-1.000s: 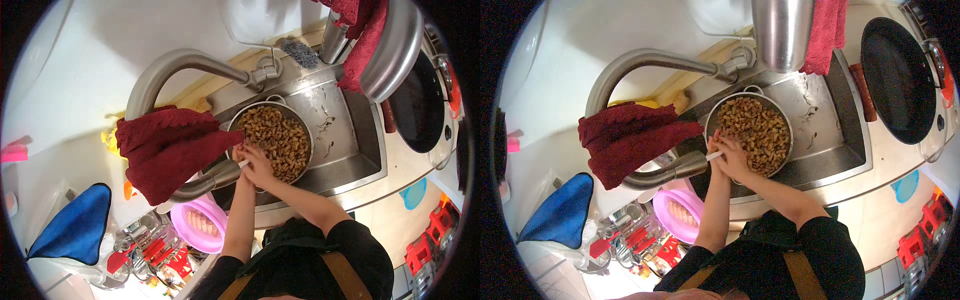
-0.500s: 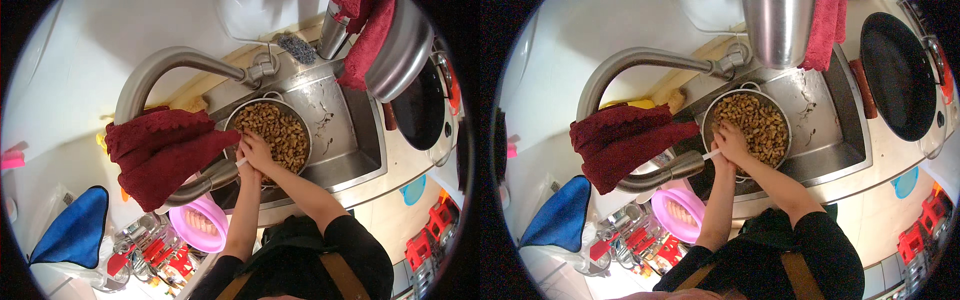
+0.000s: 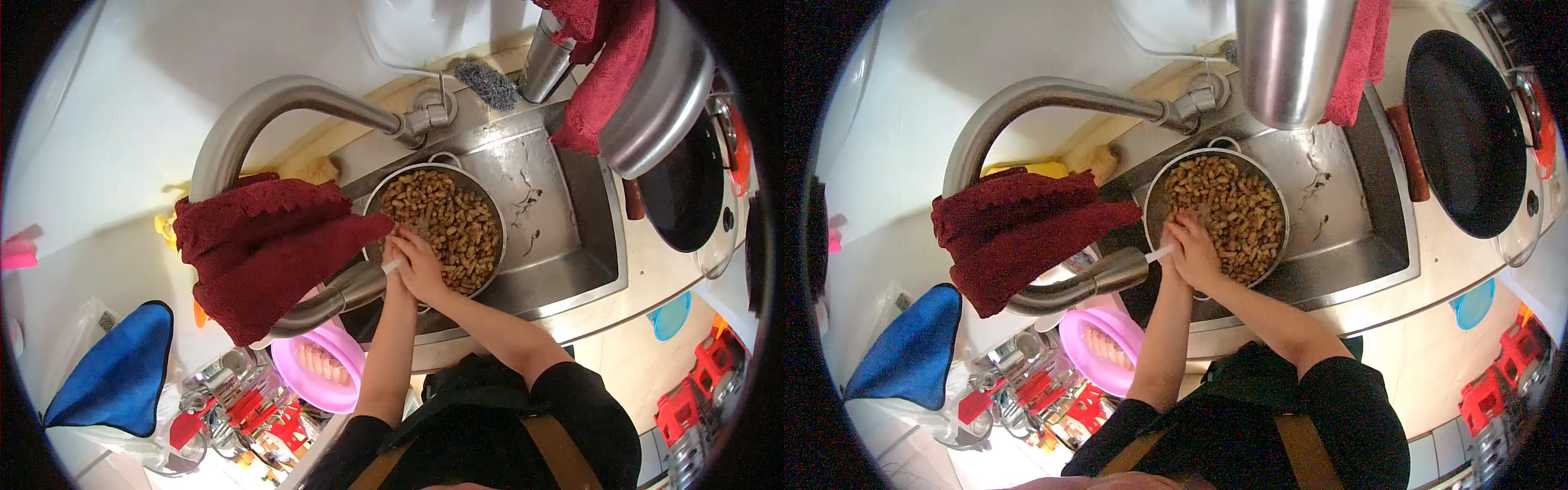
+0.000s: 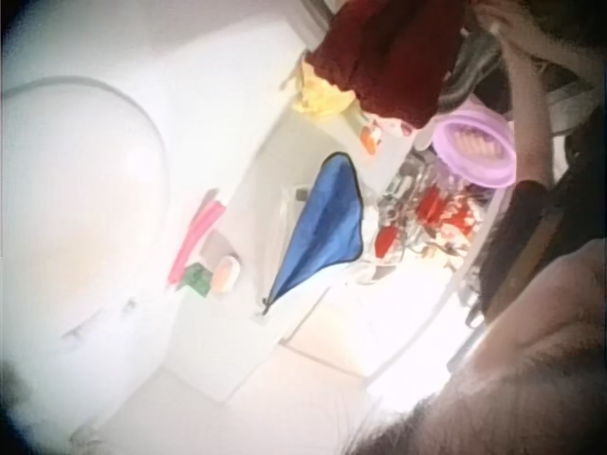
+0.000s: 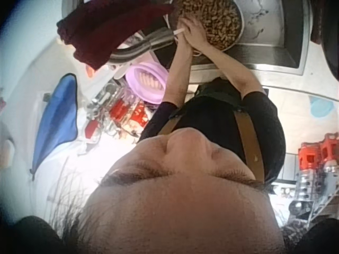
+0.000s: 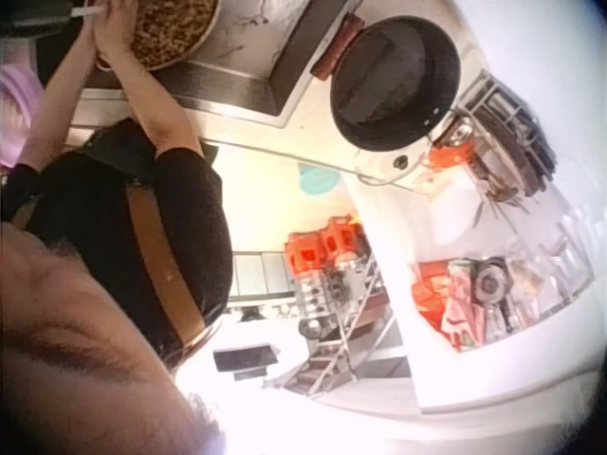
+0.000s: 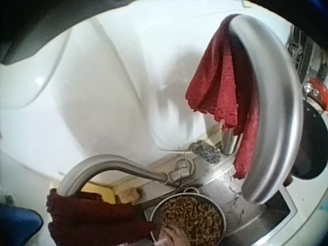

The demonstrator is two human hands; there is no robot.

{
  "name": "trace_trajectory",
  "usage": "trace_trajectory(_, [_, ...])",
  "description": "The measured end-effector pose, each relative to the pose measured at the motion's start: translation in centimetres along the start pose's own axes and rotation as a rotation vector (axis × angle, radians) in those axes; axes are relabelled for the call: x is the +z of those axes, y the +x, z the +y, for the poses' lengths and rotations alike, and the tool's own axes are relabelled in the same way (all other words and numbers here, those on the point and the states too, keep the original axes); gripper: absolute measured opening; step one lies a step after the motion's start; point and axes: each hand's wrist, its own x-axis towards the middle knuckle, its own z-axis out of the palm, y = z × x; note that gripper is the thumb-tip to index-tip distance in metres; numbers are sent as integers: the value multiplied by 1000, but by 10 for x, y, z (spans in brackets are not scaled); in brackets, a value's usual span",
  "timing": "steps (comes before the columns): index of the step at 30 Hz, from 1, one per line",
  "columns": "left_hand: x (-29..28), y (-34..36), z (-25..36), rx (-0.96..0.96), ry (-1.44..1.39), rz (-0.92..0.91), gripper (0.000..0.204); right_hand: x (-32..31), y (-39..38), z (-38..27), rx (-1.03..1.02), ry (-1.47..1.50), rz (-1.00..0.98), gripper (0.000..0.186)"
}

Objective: Washing peanuts in a strainer under running water in a sink.

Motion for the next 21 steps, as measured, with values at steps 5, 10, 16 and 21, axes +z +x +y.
trace_trajectory(5, [78, 0, -48, -102, 273, 397, 39, -17, 33, 41, 166, -76, -2, 32])
trace_trajectory(10, [114, -1, -18, -80, 867, 968, 27, -31, 85, 28, 111, -416, 191, 23])
trace_trajectory(16, [110, -6, -10, -155, 820, 980, 29, -19, 119, 80, 129, -630, 144, 16])
trace_trajectory(21, [108, -9, -7, -165, 933, 981, 34, -16, 126, 80, 35, -685, 69, 15])
